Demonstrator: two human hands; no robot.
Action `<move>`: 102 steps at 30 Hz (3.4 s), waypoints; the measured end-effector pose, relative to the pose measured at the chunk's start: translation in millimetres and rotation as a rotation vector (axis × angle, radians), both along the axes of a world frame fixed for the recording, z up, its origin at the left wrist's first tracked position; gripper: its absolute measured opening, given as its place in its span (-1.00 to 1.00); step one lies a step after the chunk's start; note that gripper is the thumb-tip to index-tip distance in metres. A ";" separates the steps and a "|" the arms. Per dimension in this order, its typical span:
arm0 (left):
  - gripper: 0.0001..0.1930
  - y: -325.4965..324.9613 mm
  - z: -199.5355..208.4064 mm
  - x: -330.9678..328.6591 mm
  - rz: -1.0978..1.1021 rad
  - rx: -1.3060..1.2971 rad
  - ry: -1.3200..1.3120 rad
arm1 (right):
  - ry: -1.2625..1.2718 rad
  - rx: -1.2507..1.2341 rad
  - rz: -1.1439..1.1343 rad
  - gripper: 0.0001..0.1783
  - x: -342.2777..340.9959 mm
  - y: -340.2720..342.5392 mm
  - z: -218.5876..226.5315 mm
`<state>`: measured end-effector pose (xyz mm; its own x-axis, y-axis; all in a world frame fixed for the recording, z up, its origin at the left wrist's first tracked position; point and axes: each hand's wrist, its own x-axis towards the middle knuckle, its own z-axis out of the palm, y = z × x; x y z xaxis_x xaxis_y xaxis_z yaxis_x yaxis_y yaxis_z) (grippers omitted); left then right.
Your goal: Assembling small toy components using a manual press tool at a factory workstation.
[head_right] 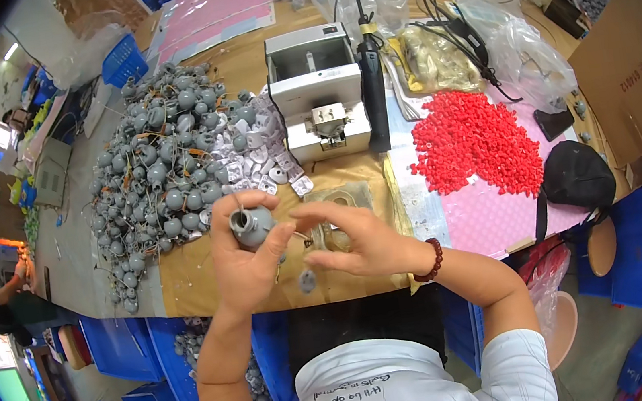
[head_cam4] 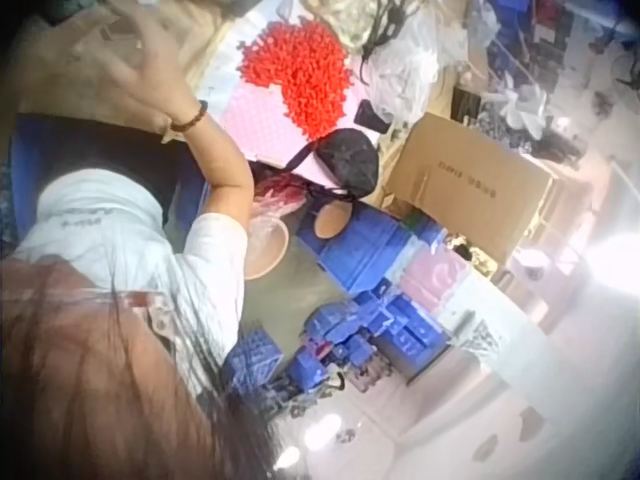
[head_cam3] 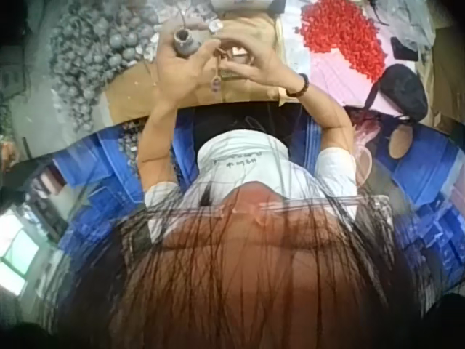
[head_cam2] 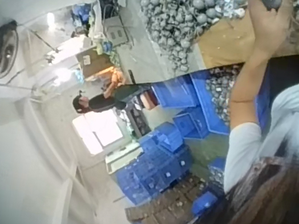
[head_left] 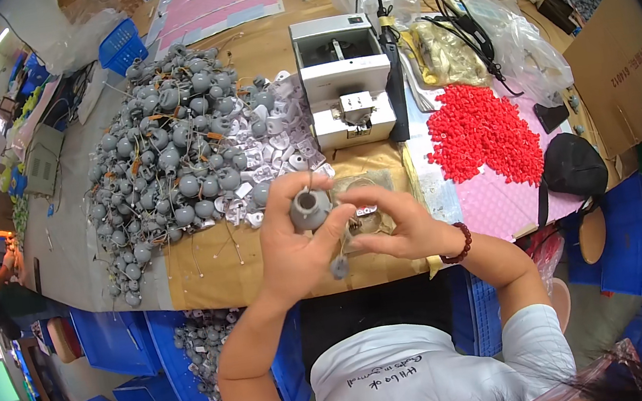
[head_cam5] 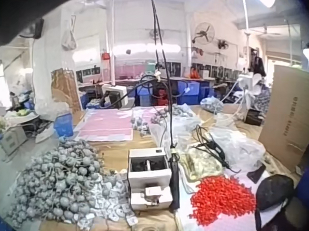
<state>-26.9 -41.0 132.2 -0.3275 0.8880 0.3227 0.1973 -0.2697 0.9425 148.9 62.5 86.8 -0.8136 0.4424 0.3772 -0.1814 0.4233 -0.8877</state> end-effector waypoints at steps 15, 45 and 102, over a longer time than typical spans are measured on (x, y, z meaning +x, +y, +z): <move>-0.68 -35.8 -114.4 32.3 -0.208 -0.276 0.146 | -0.257 0.539 -0.238 -0.74 31.7 22.1 -72.2; -0.74 -18.4 -113.4 25.3 -0.050 -0.220 0.603 | -0.497 1.049 0.154 -0.77 7.8 43.1 -45.4; -0.63 4.9 -139.4 23.2 0.017 -0.032 1.101 | -0.421 -0.129 -0.304 -0.58 10.9 55.3 -87.5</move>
<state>-3.7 -36.1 -7.2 0.1133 0.8992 0.4225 0.9372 -0.2380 0.2551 159.8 117.9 -0.6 -0.7108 0.7029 -0.0269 0.3154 0.2842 -0.9054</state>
